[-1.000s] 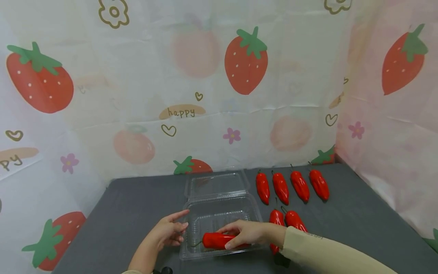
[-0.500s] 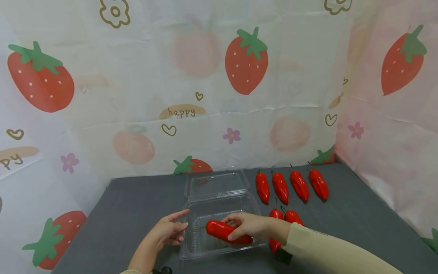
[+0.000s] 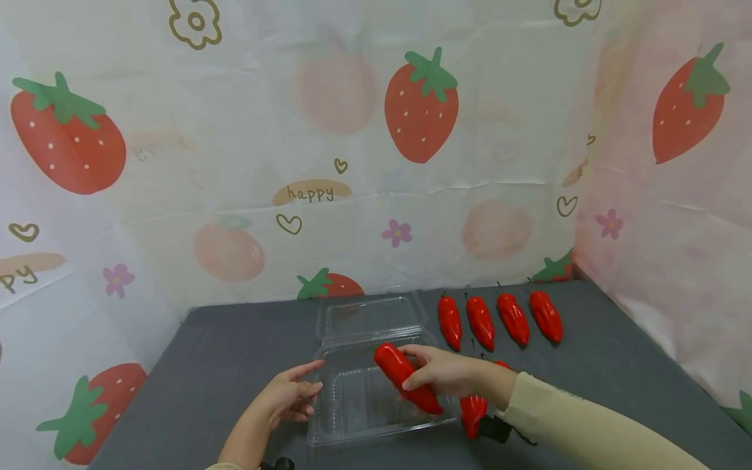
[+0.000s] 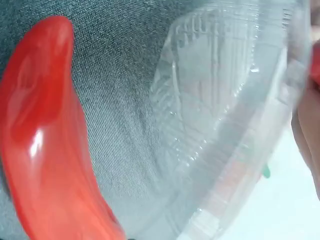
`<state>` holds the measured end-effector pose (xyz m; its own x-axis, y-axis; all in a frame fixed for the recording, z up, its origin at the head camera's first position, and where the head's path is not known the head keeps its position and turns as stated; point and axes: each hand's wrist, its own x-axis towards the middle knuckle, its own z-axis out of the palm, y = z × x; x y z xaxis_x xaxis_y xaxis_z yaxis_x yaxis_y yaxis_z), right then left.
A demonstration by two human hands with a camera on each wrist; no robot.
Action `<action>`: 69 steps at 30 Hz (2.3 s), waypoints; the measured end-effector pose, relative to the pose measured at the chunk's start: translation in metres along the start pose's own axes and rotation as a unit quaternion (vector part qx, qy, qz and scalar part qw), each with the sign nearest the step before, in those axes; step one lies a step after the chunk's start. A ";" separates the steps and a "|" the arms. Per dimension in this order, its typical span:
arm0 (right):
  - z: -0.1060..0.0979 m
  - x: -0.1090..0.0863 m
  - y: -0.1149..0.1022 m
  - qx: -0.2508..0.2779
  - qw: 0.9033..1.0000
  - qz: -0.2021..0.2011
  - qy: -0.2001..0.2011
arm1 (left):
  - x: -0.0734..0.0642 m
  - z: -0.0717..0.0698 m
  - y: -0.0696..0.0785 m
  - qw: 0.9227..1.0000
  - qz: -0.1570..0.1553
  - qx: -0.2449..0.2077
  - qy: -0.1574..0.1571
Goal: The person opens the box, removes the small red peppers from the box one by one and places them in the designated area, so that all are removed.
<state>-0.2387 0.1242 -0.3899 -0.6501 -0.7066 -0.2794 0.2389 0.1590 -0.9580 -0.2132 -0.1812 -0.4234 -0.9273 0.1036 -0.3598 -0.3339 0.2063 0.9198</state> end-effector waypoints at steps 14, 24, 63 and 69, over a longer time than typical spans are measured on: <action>-0.017 -0.021 -0.006 0.000 0.999 -0.043 0.012 | 0.001 -0.003 0.000 1.000 -0.004 0.007 -0.009; -0.029 -0.036 -0.009 0.021 0.997 -0.053 0.054 | 0.000 -0.006 0.003 1.000 -0.006 0.014 -0.007; -0.081 -0.095 0.005 0.027 0.988 -0.083 0.130 | -0.009 -0.003 -0.006 0.999 0.019 0.025 0.014; -0.089 -0.102 0.007 0.018 0.984 -0.047 0.173 | -0.010 -0.003 -0.005 0.999 0.013 0.031 0.020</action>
<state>-0.2350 0.2589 -0.3736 -0.8760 -0.4383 -0.2014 0.1877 0.0747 -0.9794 -0.2027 -0.1858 -0.4238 -0.9421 0.0710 -0.3277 -0.2991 0.2636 0.9171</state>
